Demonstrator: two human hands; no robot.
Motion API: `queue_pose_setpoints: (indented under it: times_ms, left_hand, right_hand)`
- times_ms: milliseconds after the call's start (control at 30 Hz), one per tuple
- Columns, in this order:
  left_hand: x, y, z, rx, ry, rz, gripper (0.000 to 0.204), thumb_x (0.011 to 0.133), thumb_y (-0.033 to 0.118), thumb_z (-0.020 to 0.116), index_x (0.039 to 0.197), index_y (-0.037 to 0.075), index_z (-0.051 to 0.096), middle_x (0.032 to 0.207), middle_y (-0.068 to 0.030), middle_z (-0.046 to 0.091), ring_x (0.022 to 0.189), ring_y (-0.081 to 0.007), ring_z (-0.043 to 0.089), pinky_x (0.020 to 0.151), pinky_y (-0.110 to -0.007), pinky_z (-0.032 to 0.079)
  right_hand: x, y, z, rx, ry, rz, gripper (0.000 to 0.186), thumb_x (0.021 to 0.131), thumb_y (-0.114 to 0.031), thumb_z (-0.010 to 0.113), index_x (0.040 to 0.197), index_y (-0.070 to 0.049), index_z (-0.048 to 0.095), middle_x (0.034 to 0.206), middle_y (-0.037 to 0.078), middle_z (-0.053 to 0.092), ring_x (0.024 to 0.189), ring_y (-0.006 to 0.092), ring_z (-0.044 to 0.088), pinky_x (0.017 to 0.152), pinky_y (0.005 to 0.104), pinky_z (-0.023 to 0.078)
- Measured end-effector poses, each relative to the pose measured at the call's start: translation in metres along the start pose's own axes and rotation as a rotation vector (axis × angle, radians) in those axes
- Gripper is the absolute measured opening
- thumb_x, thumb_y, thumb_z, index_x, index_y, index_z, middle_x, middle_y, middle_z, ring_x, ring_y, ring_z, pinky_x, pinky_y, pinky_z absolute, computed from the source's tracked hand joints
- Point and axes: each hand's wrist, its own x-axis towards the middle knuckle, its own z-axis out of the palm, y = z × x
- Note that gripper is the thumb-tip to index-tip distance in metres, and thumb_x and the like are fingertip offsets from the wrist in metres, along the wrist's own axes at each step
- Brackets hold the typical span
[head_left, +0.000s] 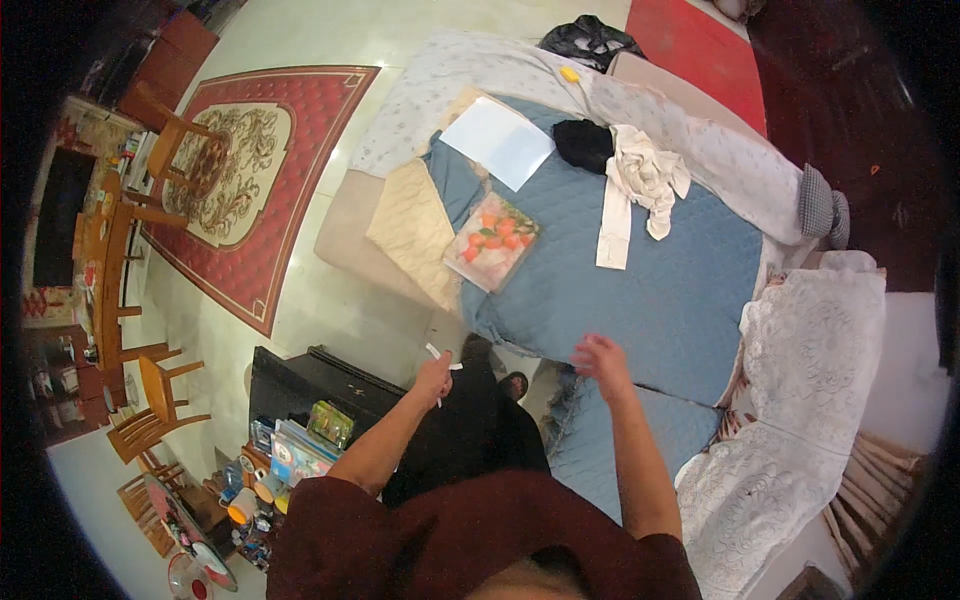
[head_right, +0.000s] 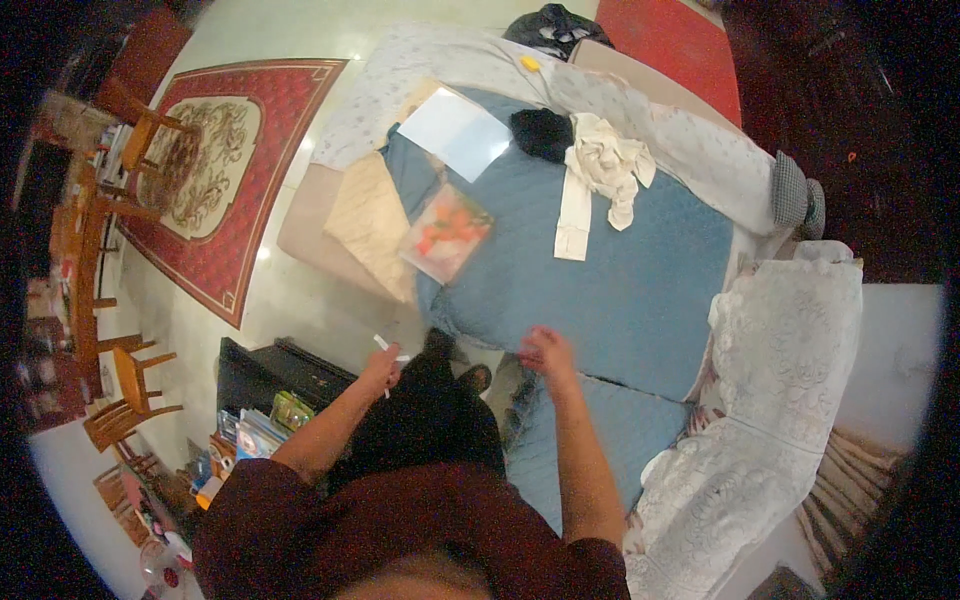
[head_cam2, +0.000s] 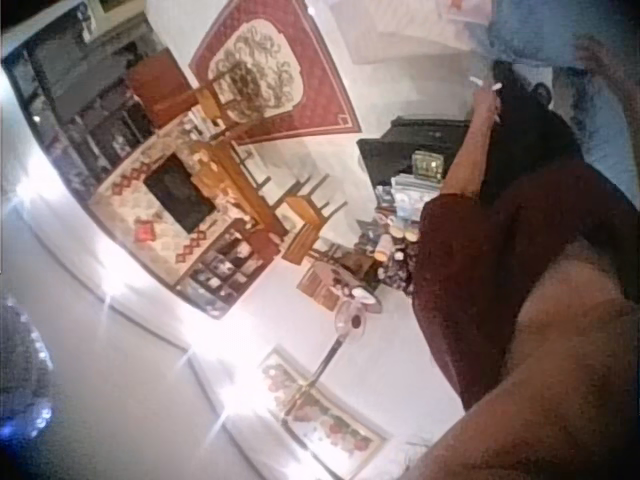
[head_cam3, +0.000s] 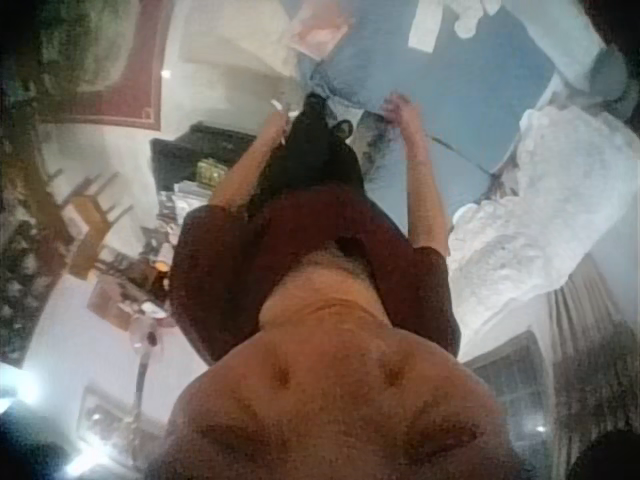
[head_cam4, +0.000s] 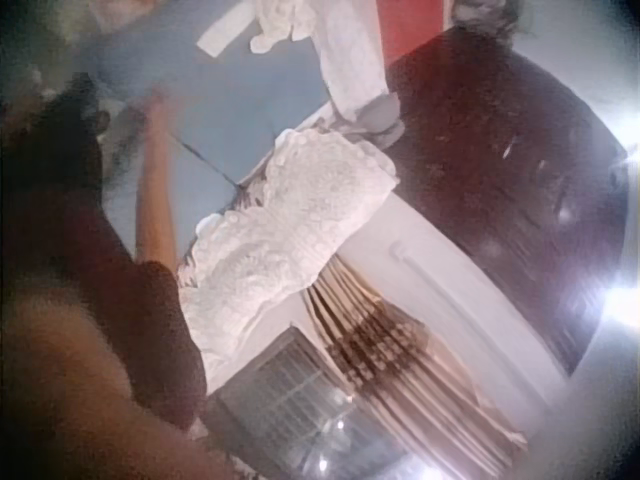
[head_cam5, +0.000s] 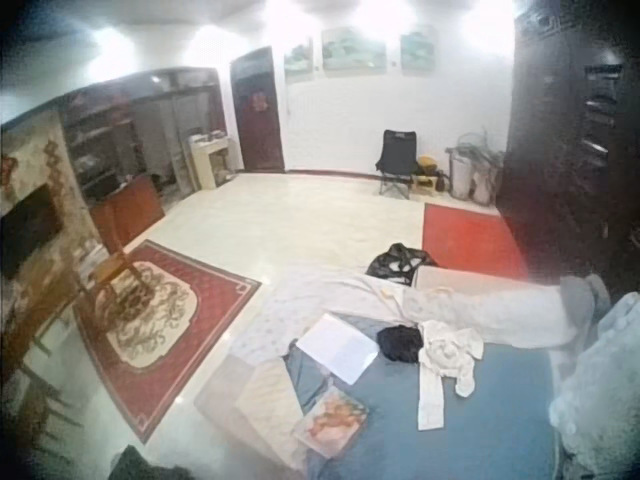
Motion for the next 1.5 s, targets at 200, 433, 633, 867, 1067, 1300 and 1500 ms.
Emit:
queue_pose_setpoints:
  times_ms: [200, 433, 633, 867, 1067, 1300, 1500]
  left_hand:
    - [0.013, 0.047, -0.019, 0.021, -0.006, 0.131, 0.024, 0.09, 0.026, 0.046, 0.082, 0.004, 0.054, 0.047, 0.0004, 0.038, 0.033, -0.0081, 0.033, 0.03, -0.025, 0.022]
    - [0.168, 0.118, -0.147, 1.053, 0.23, 0.782, 0.026, 0.085, 0.023, 0.046, 0.092, 0.005, 0.063, 0.061, -0.0078, 0.053, 0.05, -0.0168, 0.05, 0.046, -0.03, 0.04]
    - [0.246, 0.267, -0.13, 1.093, 0.362, 0.801, 0.02, 0.083, 0.021, 0.051, 0.092, 0.005, 0.058, 0.083, -0.0183, 0.062, 0.08, -0.0354, 0.059, 0.069, -0.045, 0.044]
    - [0.332, 0.346, -0.085, 1.285, 0.134, 0.669, 0.049, 0.081, 0.024, 0.054, 0.125, 0.01, 0.038, 0.093, -0.0241, 0.06, 0.087, -0.0395, 0.057, 0.076, -0.045, 0.044]
    - [0.365, 0.323, -0.099, 1.228, 0.008, 0.706, 0.038, 0.081, 0.023, 0.051, 0.117, 0.012, 0.044, 0.093, -0.0248, 0.06, 0.09, -0.0389, 0.057, 0.077, -0.045, 0.044]
    - [0.297, 0.346, -0.14, 1.648, -0.015, 0.725, 0.019, 0.083, 0.019, 0.048, 0.099, 0.008, 0.049, 0.084, -0.0194, 0.061, 0.084, -0.0359, 0.059, 0.07, -0.047, 0.045]
    - [0.261, 0.321, -0.215, 1.815, 0.049, 0.606, 0.027, 0.082, 0.018, 0.053, 0.105, 0.008, 0.044, 0.083, -0.0186, 0.061, 0.081, -0.0347, 0.059, 0.068, -0.046, 0.046]
  right_hand:
    - [0.009, 0.07, 0.034, -0.065, -0.022, 0.144, 0.031, 0.083, -0.025, 0.057, 0.107, -0.006, 0.051, 0.094, 0.01, 0.061, 0.077, 0.0215, 0.062, 0.065, 0.0339, 0.05]
    - [0.08, 0.115, 0.114, -0.2, -0.09, 0.168, 0.024, 0.081, -0.021, 0.058, 0.098, -0.005, 0.056, 0.082, 0.007, 0.062, 0.071, 0.016, 0.061, 0.057, 0.0284, 0.047]
    - [0.143, 0.124, 0.171, -0.777, 0.244, -0.064, 0.043, 0.077, -0.022, 0.062, 0.113, 0.001, 0.054, 0.108, 0.015, 0.058, 0.099, 0.0217, 0.054, 0.081, 0.0314, 0.045]
    - [0.203, 0.119, 0.227, -0.144, 0.399, -0.053, 0.07, 0.073, -0.024, 0.068, 0.129, -0.001, 0.034, 0.12, 0.017, 0.048, 0.108, 0.0234, 0.048, 0.076, 0.034, 0.047]
    - [0.208, 0.135, 0.226, -0.243, 0.314, 0.258, 0.062, 0.072, -0.024, 0.07, 0.123, 0.0, 0.042, 0.085, 0.009, 0.062, 0.074, 0.0185, 0.056, 0.058, 0.0319, 0.044]
    - [0.155, 0.144, 0.267, -1.024, 0.003, -0.234, 0.039, 0.07, -0.016, 0.06, 0.106, -0.009, 0.047, 0.087, 0.017, 0.059, 0.082, 0.0365, 0.057, 0.069, 0.0437, 0.044]
    - [0.105, 0.185, 0.273, -1.031, -0.19, -0.18, 0.046, 0.069, -0.011, 0.052, 0.114, -0.011, 0.05, 0.104, 0.019, 0.057, 0.096, 0.0386, 0.053, 0.084, 0.0439, 0.043]
